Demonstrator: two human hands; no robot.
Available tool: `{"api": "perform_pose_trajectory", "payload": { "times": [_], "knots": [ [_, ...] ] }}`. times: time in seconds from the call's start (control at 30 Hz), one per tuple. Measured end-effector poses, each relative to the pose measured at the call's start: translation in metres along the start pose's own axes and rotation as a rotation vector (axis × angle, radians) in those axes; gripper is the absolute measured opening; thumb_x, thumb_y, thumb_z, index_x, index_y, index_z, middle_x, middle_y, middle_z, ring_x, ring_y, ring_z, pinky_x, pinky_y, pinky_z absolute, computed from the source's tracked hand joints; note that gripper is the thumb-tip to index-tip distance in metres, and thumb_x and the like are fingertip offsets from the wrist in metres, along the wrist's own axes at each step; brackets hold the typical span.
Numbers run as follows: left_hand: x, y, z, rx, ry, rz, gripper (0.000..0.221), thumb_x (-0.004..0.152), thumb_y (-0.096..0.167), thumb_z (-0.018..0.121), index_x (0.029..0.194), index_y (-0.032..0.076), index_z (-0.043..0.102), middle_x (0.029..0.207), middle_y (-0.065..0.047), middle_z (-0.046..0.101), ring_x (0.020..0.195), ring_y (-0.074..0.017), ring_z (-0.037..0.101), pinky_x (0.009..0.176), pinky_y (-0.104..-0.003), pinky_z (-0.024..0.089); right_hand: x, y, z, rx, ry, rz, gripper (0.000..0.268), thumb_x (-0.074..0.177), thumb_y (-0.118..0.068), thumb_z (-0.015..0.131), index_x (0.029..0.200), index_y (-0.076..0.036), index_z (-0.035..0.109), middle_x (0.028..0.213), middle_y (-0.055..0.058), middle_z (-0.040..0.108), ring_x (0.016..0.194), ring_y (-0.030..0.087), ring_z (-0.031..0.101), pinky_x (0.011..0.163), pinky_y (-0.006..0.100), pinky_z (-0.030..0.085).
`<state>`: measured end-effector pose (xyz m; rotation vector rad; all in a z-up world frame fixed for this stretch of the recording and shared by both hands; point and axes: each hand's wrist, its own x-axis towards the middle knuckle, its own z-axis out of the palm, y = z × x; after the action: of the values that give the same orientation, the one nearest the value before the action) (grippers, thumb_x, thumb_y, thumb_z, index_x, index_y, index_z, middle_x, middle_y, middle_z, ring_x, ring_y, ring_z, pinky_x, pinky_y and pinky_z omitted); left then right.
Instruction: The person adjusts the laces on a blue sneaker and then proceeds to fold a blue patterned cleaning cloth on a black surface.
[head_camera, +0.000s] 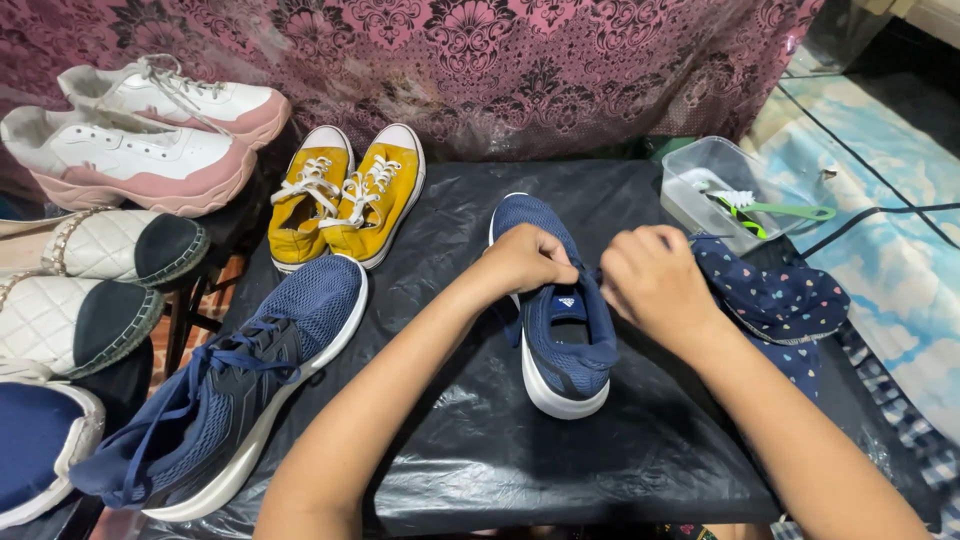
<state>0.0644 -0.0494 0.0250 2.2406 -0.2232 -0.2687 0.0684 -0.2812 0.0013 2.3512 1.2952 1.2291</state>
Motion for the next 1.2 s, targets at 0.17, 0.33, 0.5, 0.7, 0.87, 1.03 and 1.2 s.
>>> {"api": "perform_pose_trajectory", "payload": {
  "times": [0.17,0.33,0.5,0.7,0.87,1.03,1.2],
  "knots": [
    [0.026,-0.018,0.012,-0.082,-0.01,0.025,0.024,0.07,0.039,0.084,0.084,0.019,0.081,0.081,-0.007,0.075,0.091,-0.0243,0.071,0.083,-0.033,0.054,0.028,-0.003,-0.055,0.79,-0.21,0.343,0.028,0.086,-0.007,0.067,0.113,-0.001,0.065,0.097,0.017,0.069,0.097,0.042,0.066,0.078,0.052,0.053],
    [0.024,-0.017,0.011,-0.197,-0.033,0.048,0.024,0.069,0.031,0.084,0.086,0.014,0.081,0.083,-0.011,0.074,0.09,-0.0228,0.068,0.083,-0.034,0.054,0.017,-0.002,-0.033,0.837,-0.21,0.388,0.008,0.089,-0.007,0.069,0.097,-0.006,0.07,0.097,0.01,0.072,0.098,0.036,0.069,0.08,0.048,0.054],
    [0.018,-0.018,-0.001,-0.13,-0.11,0.032,0.031,0.064,0.036,0.088,0.089,0.017,0.083,0.082,-0.007,0.075,0.087,-0.0193,0.069,0.081,-0.03,0.055,0.005,-0.002,-0.023,0.347,-0.024,0.192,0.016,0.087,-0.025,0.072,0.077,-0.018,0.061,0.085,-0.004,0.059,0.089,0.02,0.061,0.093,0.04,0.045],
    [0.012,-0.015,-0.006,-0.102,-0.153,0.069,0.033,0.064,0.035,0.089,0.091,0.016,0.083,0.082,-0.008,0.073,0.087,-0.0192,0.068,0.08,-0.03,0.055,0.002,-0.003,-0.019,0.377,-0.018,0.24,0.017,0.076,-0.023,0.073,0.073,-0.018,0.056,0.075,-0.004,0.054,0.082,0.021,0.061,0.088,0.04,0.046],
    [0.006,-0.014,-0.031,-0.115,-0.202,0.116,0.043,0.065,0.04,0.091,0.099,0.016,0.081,0.085,-0.008,0.073,0.083,-0.0178,0.068,0.077,-0.031,0.055,0.007,0.003,-0.023,1.006,-0.28,0.472,0.021,0.077,-0.009,0.075,0.073,-0.006,0.055,0.068,0.009,0.058,0.074,0.029,0.064,0.074,0.042,0.051],
    [-0.003,-0.013,-0.069,-0.174,-0.177,0.245,0.045,0.083,0.033,0.077,0.116,0.003,0.073,0.096,-0.014,0.07,0.095,-0.0247,0.062,0.086,-0.038,0.051,0.011,0.008,-0.026,1.189,-0.477,0.613,0.015,0.08,-0.005,0.073,0.077,-0.004,0.058,0.069,0.008,0.065,0.075,0.022,0.064,0.076,0.041,0.051],
    [-0.019,-0.019,-0.089,0.006,-0.19,0.148,0.038,0.092,0.044,0.069,0.1,0.007,0.076,0.085,-0.011,0.077,0.082,-0.0202,0.071,0.079,-0.033,0.054,0.001,0.024,-0.008,1.446,-0.685,0.613,0.022,0.097,-0.01,0.06,0.076,-0.008,0.065,0.068,-0.004,0.06,0.07,0.014,0.052,0.071,0.03,0.047]
  ]
}}
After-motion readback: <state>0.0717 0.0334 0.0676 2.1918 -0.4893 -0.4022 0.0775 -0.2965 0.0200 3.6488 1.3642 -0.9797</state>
